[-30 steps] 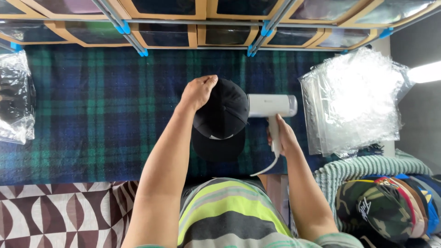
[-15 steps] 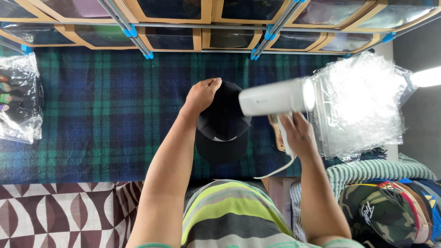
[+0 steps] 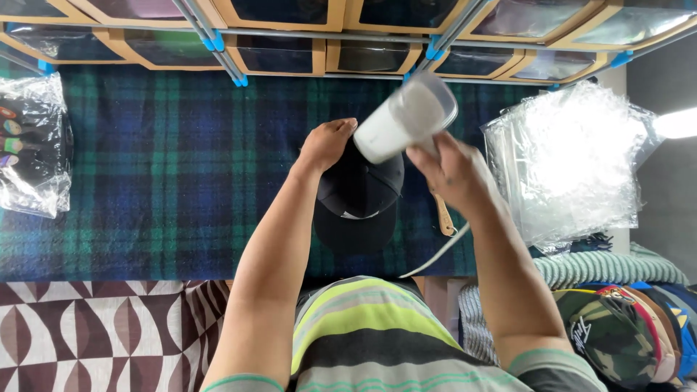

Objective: The person uses a handheld steamer to clean a black baseball cap placed on a plaid surface. After steaming, the person places the cap into a clear plastic bag and seals it.

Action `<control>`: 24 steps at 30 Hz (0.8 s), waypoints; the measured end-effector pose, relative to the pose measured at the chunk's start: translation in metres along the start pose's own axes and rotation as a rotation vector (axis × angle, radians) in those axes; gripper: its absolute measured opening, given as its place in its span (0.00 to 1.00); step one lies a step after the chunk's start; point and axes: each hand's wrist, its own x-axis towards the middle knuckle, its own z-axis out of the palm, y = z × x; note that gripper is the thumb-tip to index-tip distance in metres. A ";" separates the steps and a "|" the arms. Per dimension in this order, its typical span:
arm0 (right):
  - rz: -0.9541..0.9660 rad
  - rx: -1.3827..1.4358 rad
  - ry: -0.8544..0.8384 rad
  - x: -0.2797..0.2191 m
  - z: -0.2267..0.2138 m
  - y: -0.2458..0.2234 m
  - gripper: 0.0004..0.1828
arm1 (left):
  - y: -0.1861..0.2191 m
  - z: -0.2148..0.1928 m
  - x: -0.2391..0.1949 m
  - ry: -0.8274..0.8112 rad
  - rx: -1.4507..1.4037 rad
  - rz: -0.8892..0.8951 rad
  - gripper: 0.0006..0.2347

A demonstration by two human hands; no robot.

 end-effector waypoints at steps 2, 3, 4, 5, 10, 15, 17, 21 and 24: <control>0.095 0.132 -0.049 0.017 -0.007 0.025 0.28 | 0.004 -0.004 -0.004 -0.008 0.001 -0.017 0.23; 0.187 0.261 -0.102 0.025 -0.010 0.037 0.32 | 0.006 -0.005 -0.006 -0.016 -0.003 -0.035 0.23; 0.192 0.259 -0.099 0.030 -0.008 0.066 0.32 | 0.005 -0.004 -0.005 -0.021 -0.001 -0.033 0.23; 0.354 0.400 -0.149 0.036 -0.004 0.094 0.30 | 0.003 -0.005 -0.004 -0.036 -0.013 -0.019 0.23; 0.763 0.776 -0.171 -0.002 0.039 0.171 0.27 | 0.009 -0.011 -0.017 -0.034 0.057 0.074 0.22; 1.110 1.092 -0.117 -0.092 0.090 0.191 0.32 | -0.004 -0.006 -0.001 -0.045 -0.038 -0.032 0.21; 1.045 1.097 -0.042 -0.116 0.082 0.151 0.28 | 0.000 -0.008 -0.007 -0.047 -0.045 -0.027 0.21; 0.752 1.010 0.147 -0.140 0.068 0.128 0.22 | 0.001 -0.008 -0.006 -0.046 -0.063 -0.001 0.22; 0.602 0.674 0.096 -0.108 0.017 0.094 0.22 | 0.004 -0.011 -0.011 -0.039 -0.053 0.001 0.21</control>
